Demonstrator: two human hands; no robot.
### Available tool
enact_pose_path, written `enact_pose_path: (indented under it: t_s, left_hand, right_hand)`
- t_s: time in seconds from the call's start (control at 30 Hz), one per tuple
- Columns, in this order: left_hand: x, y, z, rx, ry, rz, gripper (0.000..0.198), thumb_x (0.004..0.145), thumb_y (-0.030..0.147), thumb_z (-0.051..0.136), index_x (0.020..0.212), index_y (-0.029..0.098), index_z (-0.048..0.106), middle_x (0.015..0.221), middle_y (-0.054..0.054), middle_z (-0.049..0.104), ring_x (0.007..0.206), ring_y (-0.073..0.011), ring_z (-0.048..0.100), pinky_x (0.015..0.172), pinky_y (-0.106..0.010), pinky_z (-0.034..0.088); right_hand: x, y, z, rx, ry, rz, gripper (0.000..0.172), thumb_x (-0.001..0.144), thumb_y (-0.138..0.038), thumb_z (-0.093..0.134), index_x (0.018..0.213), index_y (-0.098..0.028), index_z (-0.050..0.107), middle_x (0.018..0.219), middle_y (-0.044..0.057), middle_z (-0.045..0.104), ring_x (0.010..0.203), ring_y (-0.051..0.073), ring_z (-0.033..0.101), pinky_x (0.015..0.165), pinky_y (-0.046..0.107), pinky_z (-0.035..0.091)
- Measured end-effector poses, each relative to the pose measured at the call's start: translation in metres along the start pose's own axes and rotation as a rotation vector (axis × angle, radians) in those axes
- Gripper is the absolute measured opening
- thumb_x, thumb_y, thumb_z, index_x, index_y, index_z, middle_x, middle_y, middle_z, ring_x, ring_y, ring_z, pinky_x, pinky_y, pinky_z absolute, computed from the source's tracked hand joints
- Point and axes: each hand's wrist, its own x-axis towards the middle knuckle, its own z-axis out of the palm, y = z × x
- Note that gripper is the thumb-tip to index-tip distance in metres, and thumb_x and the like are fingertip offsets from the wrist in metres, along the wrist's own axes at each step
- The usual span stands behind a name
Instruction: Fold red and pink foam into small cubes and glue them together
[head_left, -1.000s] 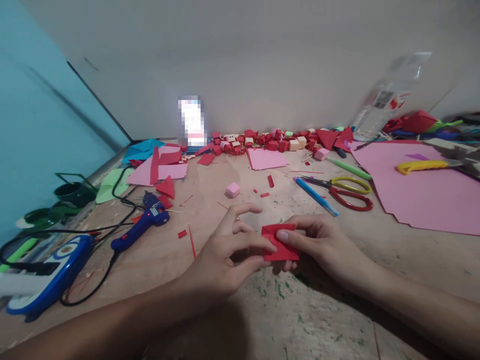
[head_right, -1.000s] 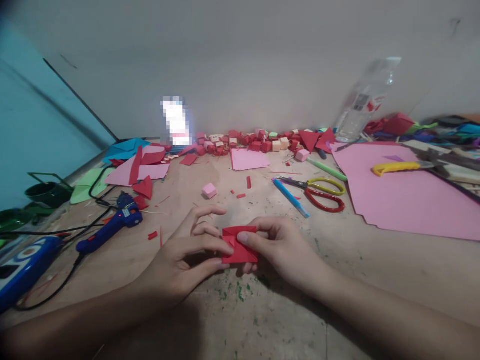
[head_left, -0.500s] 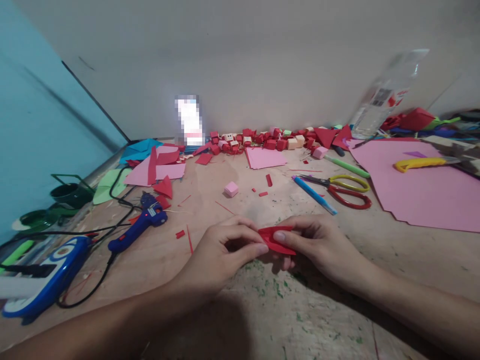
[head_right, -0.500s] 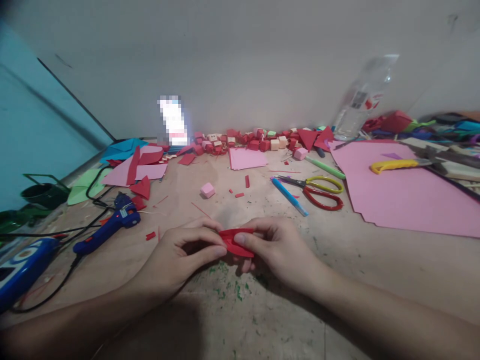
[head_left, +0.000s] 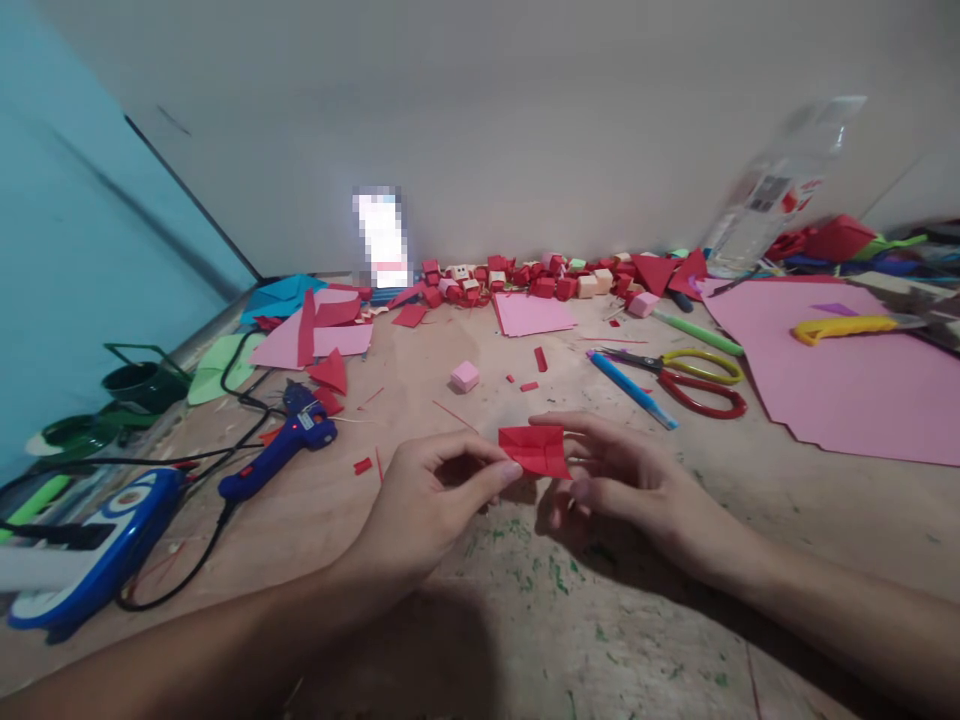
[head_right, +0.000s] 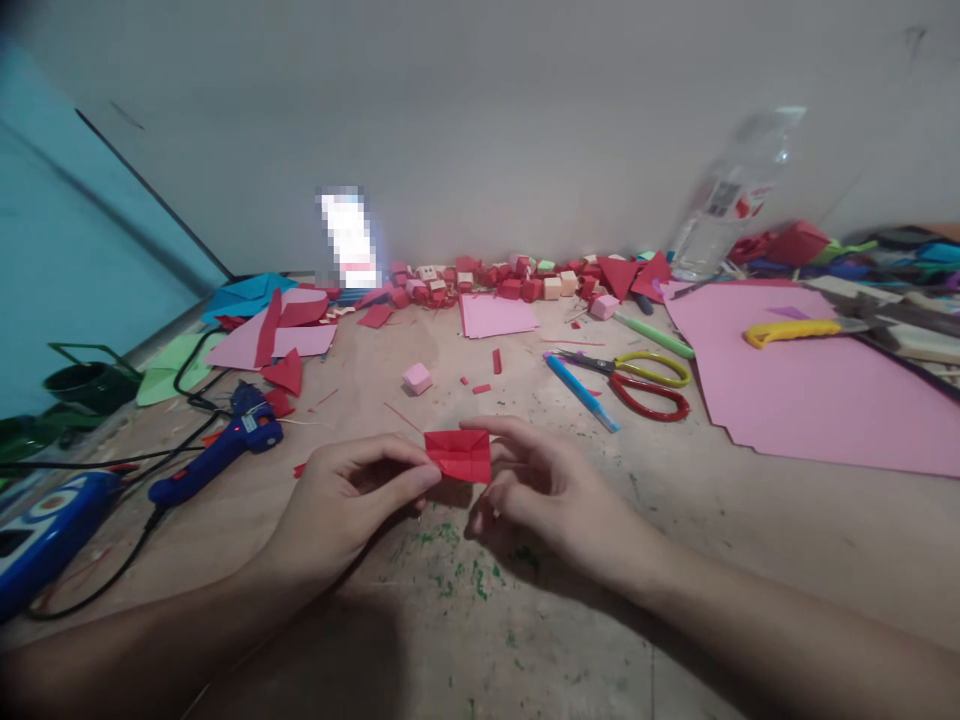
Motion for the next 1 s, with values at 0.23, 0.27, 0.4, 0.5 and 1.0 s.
enact_pose_path:
  t_s: [0.23, 0.27, 0.4, 0.5, 1.0]
  left_hand:
    - [-0.0022, -0.0034, 0.0013, 0.072, 0.008, 0.028, 0.008, 0.082, 0.023, 0.076, 0.078, 0.016, 0.075, 0.070, 0.000, 0.070, 0.062, -0.0121, 0.061, 0.058, -0.022, 0.048]
    - [-0.0025, -0.0042, 0.0017, 0.061, 0.011, 0.027, 0.008, 0.082, 0.023, 0.077, 0.079, 0.016, 0.073, 0.072, 0.000, 0.070, 0.063, -0.0121, 0.062, 0.059, -0.022, 0.049]
    - [-0.0017, -0.0066, 0.0026, -0.071, 0.030, 0.014, 0.022, 0.080, 0.023, 0.080, 0.090, 0.020, 0.061, 0.077, 0.004, 0.067, 0.066, -0.0119, 0.063, 0.062, -0.022, 0.052]
    - [-0.0005, -0.0059, 0.0019, -0.057, -0.025, 0.010, 0.021, 0.083, 0.023, 0.077, 0.098, 0.019, 0.064, 0.082, 0.002, 0.071, 0.075, -0.0142, 0.067, 0.070, -0.024, 0.053]
    - [-0.0025, -0.0003, 0.0000, 0.103, -0.130, 0.014, 0.021, 0.092, 0.027, 0.064, 0.079, 0.016, 0.077, 0.072, -0.001, 0.074, 0.068, -0.0155, 0.066, 0.063, -0.023, 0.049]
  right_hand:
    - [0.0018, -0.0012, 0.0071, -0.031, 0.028, 0.029, 0.032, 0.084, -0.040, 0.083, 0.105, -0.017, 0.077, 0.076, 0.002, 0.072, 0.064, 0.012, 0.064, 0.057, 0.021, 0.048]
    - [0.0019, -0.0009, 0.0070, -0.046, 0.042, 0.038, 0.034, 0.084, -0.043, 0.084, 0.103, -0.016, 0.078, 0.073, 0.002, 0.072, 0.061, 0.011, 0.062, 0.055, 0.021, 0.046]
    - [0.0011, -0.0013, 0.0064, -0.067, 0.079, 0.056, 0.040, 0.079, -0.051, 0.085, 0.099, -0.017, 0.082, 0.073, 0.004, 0.074, 0.061, 0.012, 0.063, 0.054, 0.020, 0.047]
    - [0.0002, -0.0023, 0.0066, -0.072, 0.084, 0.062, 0.043, 0.076, -0.055, 0.086, 0.098, -0.018, 0.083, 0.070, 0.004, 0.073, 0.060, 0.012, 0.063, 0.054, 0.021, 0.048]
    - [0.0005, 0.0019, 0.0033, -0.129, 0.050, -0.013, 0.028, 0.081, -0.038, 0.086, 0.103, -0.021, 0.083, 0.084, 0.006, 0.078, 0.065, 0.014, 0.067, 0.057, 0.023, 0.053]
